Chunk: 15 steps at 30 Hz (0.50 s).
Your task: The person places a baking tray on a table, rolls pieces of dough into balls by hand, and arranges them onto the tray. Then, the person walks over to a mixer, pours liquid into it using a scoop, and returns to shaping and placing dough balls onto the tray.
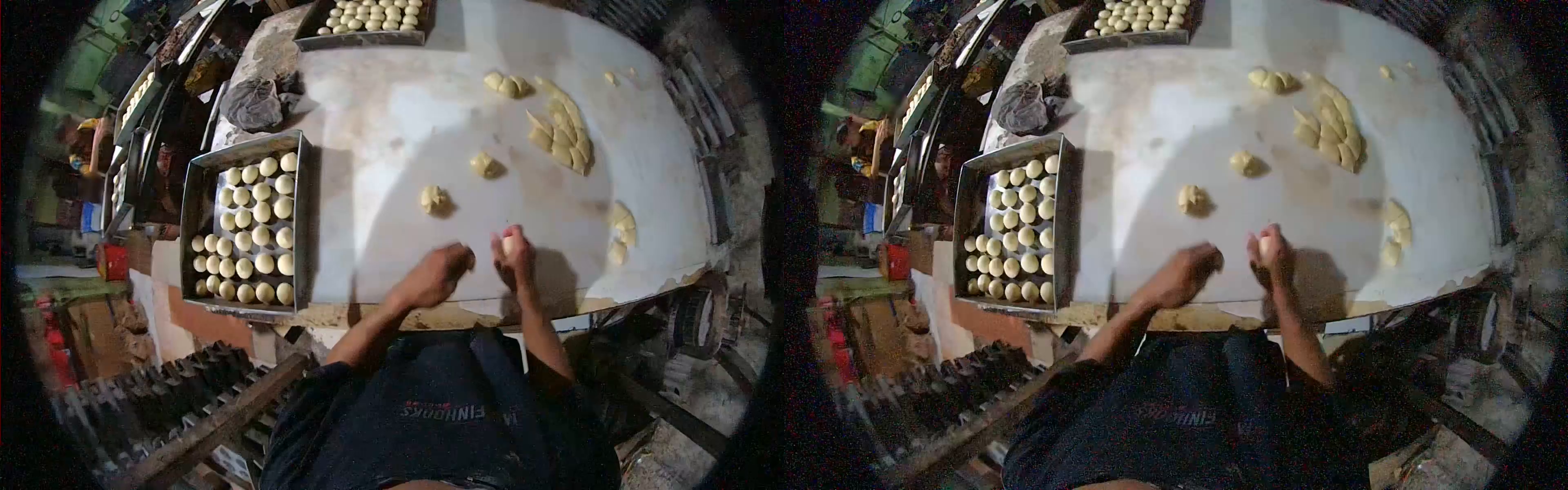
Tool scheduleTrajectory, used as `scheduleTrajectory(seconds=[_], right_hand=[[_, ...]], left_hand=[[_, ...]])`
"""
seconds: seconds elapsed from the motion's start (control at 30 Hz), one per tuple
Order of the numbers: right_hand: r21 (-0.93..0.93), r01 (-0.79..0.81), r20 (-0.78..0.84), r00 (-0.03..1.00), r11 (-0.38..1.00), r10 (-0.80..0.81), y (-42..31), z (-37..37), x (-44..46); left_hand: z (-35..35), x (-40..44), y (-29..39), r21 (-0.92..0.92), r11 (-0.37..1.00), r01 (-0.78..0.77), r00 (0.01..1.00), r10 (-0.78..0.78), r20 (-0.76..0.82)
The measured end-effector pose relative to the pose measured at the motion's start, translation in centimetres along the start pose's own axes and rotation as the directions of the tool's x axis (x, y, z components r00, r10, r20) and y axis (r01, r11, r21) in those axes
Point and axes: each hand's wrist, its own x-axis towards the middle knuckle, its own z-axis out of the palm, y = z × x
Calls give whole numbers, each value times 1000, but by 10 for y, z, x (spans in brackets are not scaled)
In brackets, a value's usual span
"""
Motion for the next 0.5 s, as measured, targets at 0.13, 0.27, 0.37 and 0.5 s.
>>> scheduleTrajectory(seconds=[0.13, 0.27, 0.37, 0.5], right_hand=[[100, -95, 113, 990, 990, 83, 20, -40, 9], [72, 292, 55, 954, 954, -296, 34, -47, 7], [49, 469, 63, 880, 882, -471, 60, -49, -2], [-93, 429, 114, 901, 899, -418, 78, -60, 29]], left_hand=[[-4, 40, -40, 578, 666, 472, 853, -180, -489], [29, 1, -73, 732, 443, 518, 853, -324, -409], [35, -46, -55, 818, 497, 288, 957, -169, -234], [-20, -82, -132, 677, 710, 194, 923, 101, -371]])
